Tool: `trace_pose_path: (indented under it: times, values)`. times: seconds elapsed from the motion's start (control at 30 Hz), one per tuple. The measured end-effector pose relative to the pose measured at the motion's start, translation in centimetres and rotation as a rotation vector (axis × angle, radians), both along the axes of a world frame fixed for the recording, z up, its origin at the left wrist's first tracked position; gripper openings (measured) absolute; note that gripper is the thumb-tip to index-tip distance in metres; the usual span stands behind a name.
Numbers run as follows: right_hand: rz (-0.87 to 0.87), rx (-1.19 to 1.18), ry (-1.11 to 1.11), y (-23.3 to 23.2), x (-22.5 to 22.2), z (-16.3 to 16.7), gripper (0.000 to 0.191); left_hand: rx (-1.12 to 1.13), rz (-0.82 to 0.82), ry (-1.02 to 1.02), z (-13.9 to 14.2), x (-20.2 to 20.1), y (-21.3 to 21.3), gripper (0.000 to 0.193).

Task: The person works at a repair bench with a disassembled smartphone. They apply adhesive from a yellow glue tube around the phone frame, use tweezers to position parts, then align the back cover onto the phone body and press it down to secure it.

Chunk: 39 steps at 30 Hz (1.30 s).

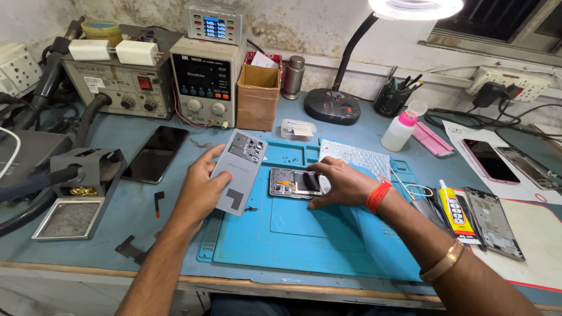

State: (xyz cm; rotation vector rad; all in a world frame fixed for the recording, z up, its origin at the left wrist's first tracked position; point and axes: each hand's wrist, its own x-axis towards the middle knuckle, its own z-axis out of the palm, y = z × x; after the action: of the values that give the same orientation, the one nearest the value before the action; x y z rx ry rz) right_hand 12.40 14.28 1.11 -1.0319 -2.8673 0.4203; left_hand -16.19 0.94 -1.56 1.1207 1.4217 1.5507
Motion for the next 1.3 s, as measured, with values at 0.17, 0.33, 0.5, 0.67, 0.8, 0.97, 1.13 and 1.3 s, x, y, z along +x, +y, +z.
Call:
trace_pose_path:
  times: [0.17, 0.33, 0.5, 0.67, 0.8, 0.97, 1.13, 1.3]
  values:
    - [0.046, -0.035, 0.006, 0.9, 0.2, 0.1, 0.092, 0.005, -0.008, -0.005, 0.0, 0.1, 0.0, 0.066]
    - [0.029, -0.070, -0.029, 1.7, -0.1, 0.8, 0.090, 0.007, -0.012, -0.003, 0.0, 0.2, 0.0, 0.066]
    - [0.045, -0.036, -0.096, 1.5, -0.4, 1.5, 0.089, 0.005, -0.006, 0.007, 0.1, 0.2, -0.1, 0.067]
    - [0.199, 0.128, -0.082, 1.0, -0.4, 1.8, 0.075, -0.008, -0.010, 0.003, 0.2, 0.2, -0.1, 0.067]
    - [0.175, 0.263, -0.180, 0.1, -0.4, 1.1, 0.050, -0.011, -0.013, 0.010, 0.2, 0.3, -0.1, 0.066]
    - [0.132, 0.422, -0.254, -0.7, -0.5, 0.8, 0.035, 0.027, -0.025, -0.013, 0.0, 0.2, 0.2, 0.066]
    - [0.031, 0.447, -0.134, -4.2, 1.5, 0.7, 0.029, 0.065, -0.024, 0.000, -0.6, -0.1, 0.3, 0.066]
    - [0.084, 0.676, 0.062, -10.1, 5.2, -1.5, 0.035, 0.082, -0.039, -0.011, -0.9, -0.2, 0.7, 0.064]
